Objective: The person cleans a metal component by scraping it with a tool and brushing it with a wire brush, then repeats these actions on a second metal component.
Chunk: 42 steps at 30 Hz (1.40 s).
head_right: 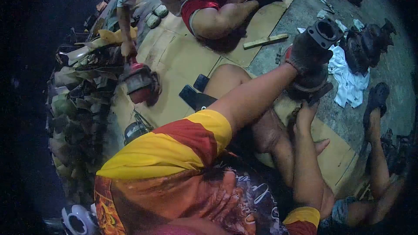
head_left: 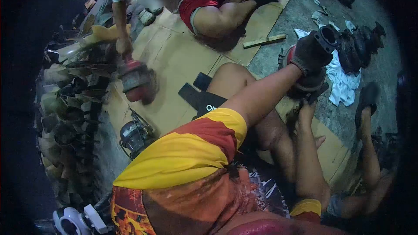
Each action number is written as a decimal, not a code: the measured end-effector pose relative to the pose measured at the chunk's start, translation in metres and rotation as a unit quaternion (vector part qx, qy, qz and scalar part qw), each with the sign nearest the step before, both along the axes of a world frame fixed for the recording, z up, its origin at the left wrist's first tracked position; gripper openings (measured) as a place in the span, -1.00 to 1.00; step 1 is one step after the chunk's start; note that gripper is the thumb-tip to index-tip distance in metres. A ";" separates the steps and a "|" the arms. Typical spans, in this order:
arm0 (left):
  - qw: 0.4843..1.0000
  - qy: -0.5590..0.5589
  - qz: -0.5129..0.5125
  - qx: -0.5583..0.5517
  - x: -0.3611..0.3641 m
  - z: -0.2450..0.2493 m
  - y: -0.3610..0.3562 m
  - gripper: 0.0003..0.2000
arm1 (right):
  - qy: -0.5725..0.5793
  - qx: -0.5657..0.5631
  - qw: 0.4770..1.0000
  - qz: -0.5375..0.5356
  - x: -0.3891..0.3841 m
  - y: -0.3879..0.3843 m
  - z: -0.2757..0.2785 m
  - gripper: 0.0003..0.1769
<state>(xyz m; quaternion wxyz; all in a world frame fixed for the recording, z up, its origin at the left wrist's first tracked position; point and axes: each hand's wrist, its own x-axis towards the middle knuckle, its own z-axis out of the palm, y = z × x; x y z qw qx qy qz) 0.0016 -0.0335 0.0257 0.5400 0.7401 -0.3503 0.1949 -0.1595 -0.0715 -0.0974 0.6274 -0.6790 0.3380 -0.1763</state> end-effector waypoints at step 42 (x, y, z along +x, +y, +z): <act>0.973 -0.173 -0.007 0.151 -0.009 0.004 0.008 -0.54 | -0.076 0.145 0.982 -0.098 -0.002 0.021 -0.031 -0.55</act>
